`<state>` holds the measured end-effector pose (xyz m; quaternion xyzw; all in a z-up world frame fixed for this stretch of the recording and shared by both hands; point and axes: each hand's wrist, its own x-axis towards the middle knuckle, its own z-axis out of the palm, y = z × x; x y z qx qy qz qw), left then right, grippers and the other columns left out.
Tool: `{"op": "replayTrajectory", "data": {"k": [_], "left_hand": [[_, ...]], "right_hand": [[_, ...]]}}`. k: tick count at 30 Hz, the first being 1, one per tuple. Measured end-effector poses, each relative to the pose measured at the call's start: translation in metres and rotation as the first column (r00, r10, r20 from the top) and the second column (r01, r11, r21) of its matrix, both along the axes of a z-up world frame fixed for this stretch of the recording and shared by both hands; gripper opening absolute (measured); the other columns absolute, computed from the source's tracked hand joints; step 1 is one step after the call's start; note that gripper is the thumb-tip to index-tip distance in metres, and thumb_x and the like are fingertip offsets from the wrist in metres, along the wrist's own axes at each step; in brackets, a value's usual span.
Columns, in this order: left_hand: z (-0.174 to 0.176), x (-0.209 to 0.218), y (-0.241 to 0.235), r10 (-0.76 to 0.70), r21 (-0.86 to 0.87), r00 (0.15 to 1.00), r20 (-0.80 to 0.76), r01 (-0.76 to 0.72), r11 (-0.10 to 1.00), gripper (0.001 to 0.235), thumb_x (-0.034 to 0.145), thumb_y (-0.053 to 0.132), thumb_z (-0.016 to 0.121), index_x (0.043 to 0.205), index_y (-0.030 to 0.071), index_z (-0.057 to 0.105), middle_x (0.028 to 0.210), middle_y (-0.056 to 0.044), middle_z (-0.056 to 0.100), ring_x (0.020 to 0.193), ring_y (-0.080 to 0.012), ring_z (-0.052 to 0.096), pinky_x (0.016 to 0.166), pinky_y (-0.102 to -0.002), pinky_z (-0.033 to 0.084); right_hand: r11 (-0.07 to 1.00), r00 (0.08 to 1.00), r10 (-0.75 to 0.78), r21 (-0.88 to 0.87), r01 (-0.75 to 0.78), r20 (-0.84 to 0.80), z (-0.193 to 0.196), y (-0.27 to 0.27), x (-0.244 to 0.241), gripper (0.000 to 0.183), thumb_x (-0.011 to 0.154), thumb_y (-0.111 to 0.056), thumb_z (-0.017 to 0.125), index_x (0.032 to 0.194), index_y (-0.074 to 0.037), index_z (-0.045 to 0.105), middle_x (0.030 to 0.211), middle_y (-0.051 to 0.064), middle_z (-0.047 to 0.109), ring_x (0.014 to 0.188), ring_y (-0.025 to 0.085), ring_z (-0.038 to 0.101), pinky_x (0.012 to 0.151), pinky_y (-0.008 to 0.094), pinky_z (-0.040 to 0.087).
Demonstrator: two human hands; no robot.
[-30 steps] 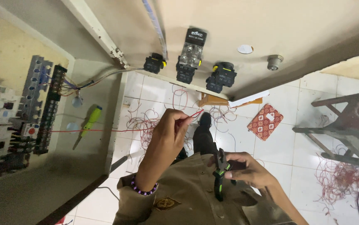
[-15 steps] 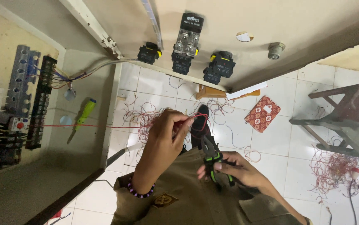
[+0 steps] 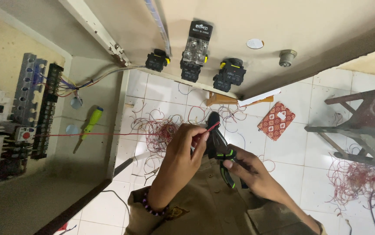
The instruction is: The person strips the insulation from a red wire using a wire stripper and then connects the wire to a terminal on an electrical component mounted on a wall. The person uses a screwdriver to tighten the terminal screw to secure the wire in place.
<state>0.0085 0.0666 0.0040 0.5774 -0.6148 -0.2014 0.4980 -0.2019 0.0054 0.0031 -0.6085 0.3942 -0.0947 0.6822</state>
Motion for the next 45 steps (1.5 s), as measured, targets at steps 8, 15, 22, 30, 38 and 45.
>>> {"op": "replayTrajectory", "data": {"k": [8,15,22,30,38,45], "left_hand": [[0.002,-0.011,0.005,0.021,-0.013,1.000,0.005,-0.021,1.000,0.013,0.102,-0.001,0.060,0.114,-0.003,0.054,0.100,-0.013,0.058,0.085,-0.0220,0.060,0.078,-0.032,0.053],[0.000,-0.015,0.010,0.014,-0.055,0.998,0.059,-0.011,0.998,0.016,0.100,-0.003,0.065,0.112,-0.003,0.054,0.103,-0.016,0.061,0.093,-0.0254,0.065,0.085,-0.033,0.055],[-0.012,-0.017,0.017,-0.026,-0.003,0.999,-0.035,0.026,1.000,0.016,0.100,-0.001,0.064,0.113,-0.003,0.055,0.105,-0.016,0.060,0.092,-0.0260,0.064,0.080,-0.033,0.057],[-0.010,-0.016,0.020,-0.002,0.081,0.993,-0.116,0.011,0.997,0.010,0.102,0.005,0.061,0.109,0.001,0.056,0.097,-0.011,0.058,0.082,-0.0205,0.060,0.075,-0.033,0.051],[-0.004,0.016,0.009,-0.328,0.237,0.884,-0.334,0.416,0.878,0.050,0.105,0.013,0.049,0.153,0.005,0.037,0.123,-0.012,0.049,0.104,-0.0222,0.043,0.092,-0.033,0.042],[-0.034,0.008,0.008,-0.405,0.174,0.888,-0.217,0.443,0.879,0.058,0.087,-0.016,0.041,0.138,0.010,0.050,0.135,-0.015,0.060,0.107,-0.0356,0.070,0.093,-0.035,0.051]], "right_hand": [[1.000,0.998,0.020,-0.007,-0.020,0.055,-0.004,-0.001,0.001,0.021,0.100,-0.021,0.062,0.094,-0.003,0.071,0.089,0.003,0.066,0.083,0.014,0.059,0.075,0.028,0.045],[0.999,0.999,-0.033,-0.020,0.033,-0.019,-0.003,-0.001,0.003,0.020,0.099,-0.021,0.066,0.090,-0.004,0.068,0.083,0.001,0.062,0.079,0.012,0.056,0.072,0.028,0.046],[0.994,0.995,0.015,-0.105,-0.004,0.103,-0.003,-0.001,0.006,0.020,0.103,-0.019,0.059,0.089,-0.005,0.059,0.086,0.001,0.050,0.079,0.014,0.048,0.069,0.030,0.040],[0.998,0.997,0.020,-0.061,-0.015,0.076,0.002,0.001,0.016,0.023,0.101,-0.026,0.059,0.097,-0.007,0.070,0.084,0.001,0.069,0.075,0.012,0.059,0.065,0.026,0.046],[0.996,0.980,0.087,-0.040,-0.081,0.178,-0.001,0.002,0.011,0.023,0.102,-0.023,0.058,0.101,-0.003,0.070,0.084,0.005,0.068,0.077,0.015,0.063,0.070,0.028,0.048],[0.992,0.927,0.123,-0.047,-0.114,0.354,0.004,0.002,0.016,0.025,0.104,-0.020,0.055,0.090,-0.001,0.065,0.081,0.009,0.066,0.069,0.020,0.066,0.066,0.032,0.056]]}}
